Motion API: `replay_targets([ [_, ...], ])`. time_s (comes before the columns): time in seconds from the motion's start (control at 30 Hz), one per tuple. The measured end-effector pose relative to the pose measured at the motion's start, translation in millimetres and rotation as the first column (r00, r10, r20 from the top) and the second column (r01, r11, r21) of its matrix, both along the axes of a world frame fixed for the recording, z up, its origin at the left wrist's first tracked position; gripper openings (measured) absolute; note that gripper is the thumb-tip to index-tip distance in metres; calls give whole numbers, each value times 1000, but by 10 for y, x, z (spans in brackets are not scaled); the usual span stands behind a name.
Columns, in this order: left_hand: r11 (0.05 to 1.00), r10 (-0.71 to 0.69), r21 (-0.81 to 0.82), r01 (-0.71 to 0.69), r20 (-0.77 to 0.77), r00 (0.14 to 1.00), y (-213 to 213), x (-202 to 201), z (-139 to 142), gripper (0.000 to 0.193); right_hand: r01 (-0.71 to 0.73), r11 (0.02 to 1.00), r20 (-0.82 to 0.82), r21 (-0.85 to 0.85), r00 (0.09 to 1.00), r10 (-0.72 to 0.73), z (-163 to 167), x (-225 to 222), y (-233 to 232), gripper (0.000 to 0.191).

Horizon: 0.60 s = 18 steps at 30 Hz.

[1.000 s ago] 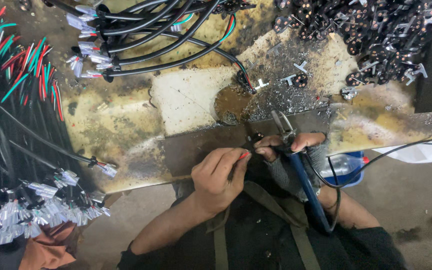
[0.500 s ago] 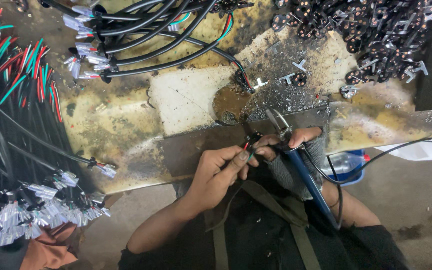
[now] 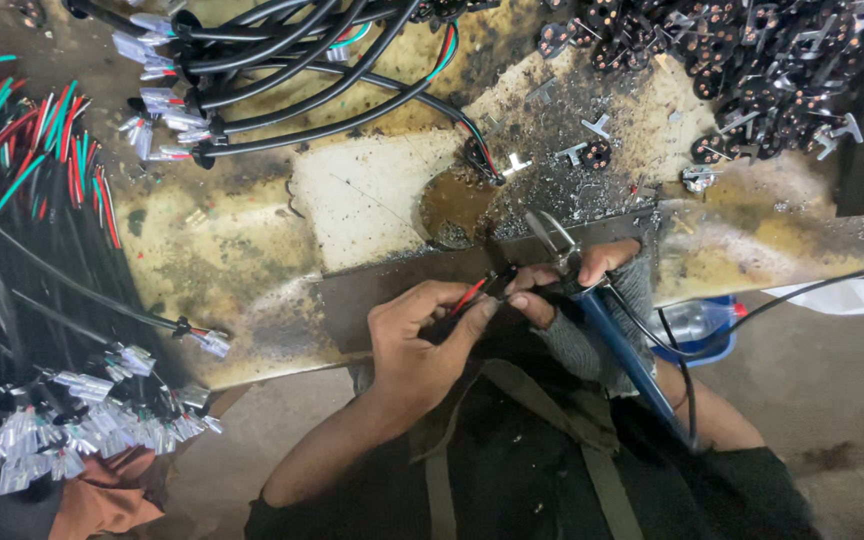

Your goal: The person uses a soldering iron to attach metal connectors to the ends of multi-colored wires. They repeatedly pick up wires, apply heat and solder, and place the finished units on the workbench.

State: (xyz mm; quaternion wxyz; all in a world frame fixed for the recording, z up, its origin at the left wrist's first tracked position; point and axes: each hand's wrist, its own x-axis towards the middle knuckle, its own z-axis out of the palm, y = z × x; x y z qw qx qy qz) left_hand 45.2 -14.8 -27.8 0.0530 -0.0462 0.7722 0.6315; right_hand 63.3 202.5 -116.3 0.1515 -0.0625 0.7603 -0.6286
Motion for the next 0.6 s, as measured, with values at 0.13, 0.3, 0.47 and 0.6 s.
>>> replay_targets([
  [0.13, 998, -10, -64, 13, 32, 999, 21, 20, -44, 13, 136, 965, 110, -223, 987, -114, -187, 8, -63, 24],
  [0.3, 986, -34, -166, 24, -56, 998, 52, 1, -32, 11, -40, 956, 74, 289, 997, 19, -17, -22, -34, 6],
  [0.47, 957, -111, -282, 64, -153, 982, 36, -19, -26, 12, 41, 847, -227, 530, 969, 95, 223, -105, -117, 9],
  [0.6, 936, -109, -351, 23, -226, 968, 53, -35, 2, 15, 121, 917, -235, 380, 971, -30, 298, -149, -172, 17],
])
